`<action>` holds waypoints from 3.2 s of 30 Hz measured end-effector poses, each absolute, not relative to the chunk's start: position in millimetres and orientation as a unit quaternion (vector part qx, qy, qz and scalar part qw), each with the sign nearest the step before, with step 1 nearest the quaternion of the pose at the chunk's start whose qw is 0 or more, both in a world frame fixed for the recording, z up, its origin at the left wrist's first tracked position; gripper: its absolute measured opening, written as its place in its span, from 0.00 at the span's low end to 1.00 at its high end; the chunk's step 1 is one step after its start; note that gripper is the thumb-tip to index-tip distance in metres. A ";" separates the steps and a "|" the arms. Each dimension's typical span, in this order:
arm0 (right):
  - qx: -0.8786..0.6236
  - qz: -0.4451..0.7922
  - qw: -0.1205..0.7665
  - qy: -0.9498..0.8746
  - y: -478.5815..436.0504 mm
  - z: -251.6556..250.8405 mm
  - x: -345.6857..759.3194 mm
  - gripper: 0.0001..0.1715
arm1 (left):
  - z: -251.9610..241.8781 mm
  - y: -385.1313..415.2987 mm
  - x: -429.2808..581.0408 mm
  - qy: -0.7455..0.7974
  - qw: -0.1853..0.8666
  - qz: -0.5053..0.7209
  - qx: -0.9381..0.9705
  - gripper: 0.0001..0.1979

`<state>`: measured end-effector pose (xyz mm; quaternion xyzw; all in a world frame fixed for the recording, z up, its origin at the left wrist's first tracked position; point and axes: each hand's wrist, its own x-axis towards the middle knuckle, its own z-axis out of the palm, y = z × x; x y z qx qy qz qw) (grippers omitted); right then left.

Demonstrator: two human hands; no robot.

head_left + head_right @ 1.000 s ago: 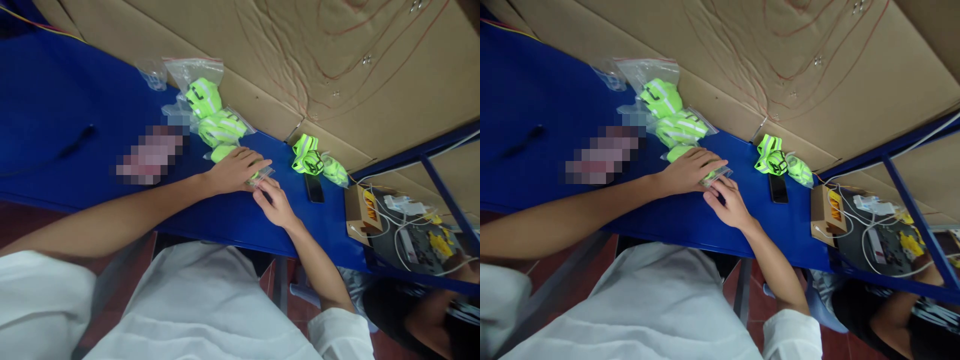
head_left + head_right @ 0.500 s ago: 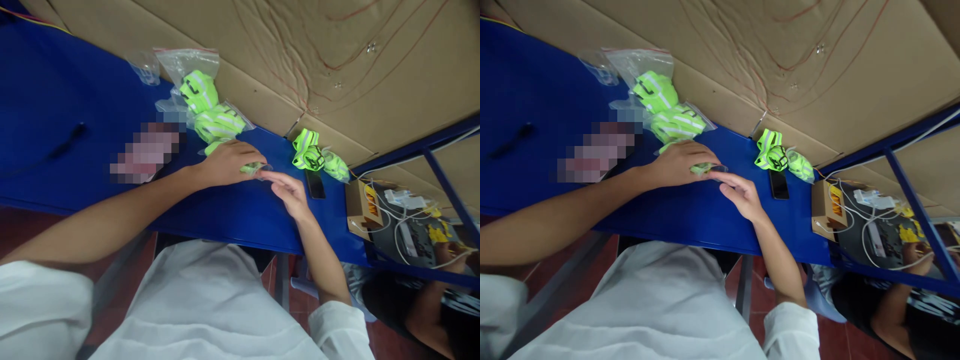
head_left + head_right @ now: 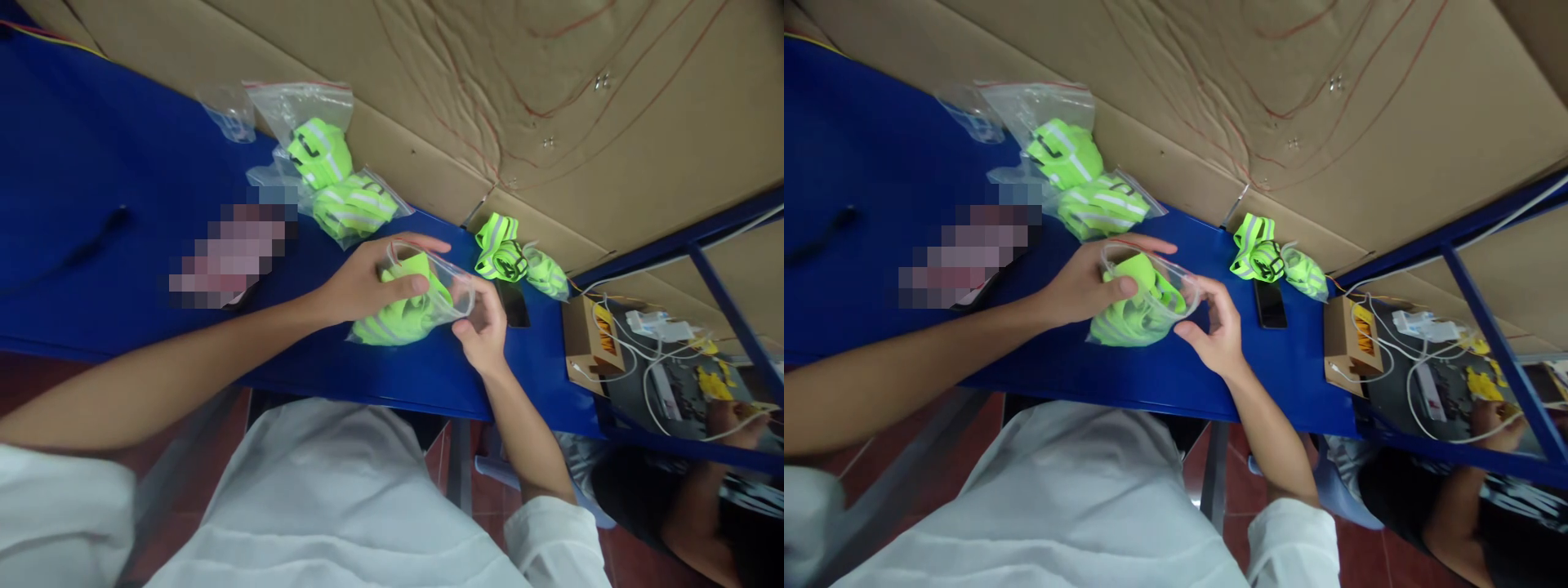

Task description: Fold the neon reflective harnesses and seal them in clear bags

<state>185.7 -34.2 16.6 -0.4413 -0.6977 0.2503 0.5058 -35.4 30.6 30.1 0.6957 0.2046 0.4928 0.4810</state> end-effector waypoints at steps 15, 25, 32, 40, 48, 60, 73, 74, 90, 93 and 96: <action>-0.367 -0.009 0.264 -0.892 -56.1 75.6 190.1 0.34 | 28.5 11.7 -27.2 0.150 0.592 0.377 0.697 0.37; -0.294 0.248 -0.089 -0.919 -40.0 135.4 157.5 0.17 | 23.5 -9.4 -10.3 0.099 0.706 0.309 0.629 0.29; -0.262 0.270 0.102 -0.921 -36.9 148.5 171.4 0.21 | 38.2 2.1 -18.2 0.088 0.689 0.361 0.622 0.33; -0.287 0.299 0.515 -0.750 -65.0 94.4 225.0 0.19 | 40.8 -4.6 -25.1 0.102 0.687 0.316 0.647 0.20; -0.398 0.333 0.348 -0.781 -41.1 74.6 225.9 0.06 | 25.4 8.0 -22.3 0.156 0.702 0.325 0.614 0.40; -0.302 0.469 0.397 -0.728 -30.0 43.0 256.3 0.31 | 18.2 9.7 -21.2 0.119 0.818 0.108 0.552 0.23; -0.354 0.539 0.410 -0.645 -23.9 33.2 261.6 0.28 | 3.0 1.3 0.0 0.323 0.764 0.356 0.430 0.18; -0.361 0.540 0.402 -0.645 -23.2 34.8 263.6 0.27 | 3.2 1.4 -0.4 0.322 0.753 0.372 0.438 0.18; -0.355 0.258 0.375 -0.816 -29.6 41.7 237.1 0.11 | 11.8 3.0 -0.9 0.306 0.757 0.370 0.443 0.21; -0.371 0.281 0.414 -0.782 -31.3 42.6 234.6 0.10 | 17.1 4.9 -5.5 0.291 0.787 0.360 0.408 0.16; -0.381 0.267 0.439 -0.769 -32.0 42.7 232.0 0.10 | 21.4 7.4 -10.0 0.271 0.795 0.370 0.396 0.13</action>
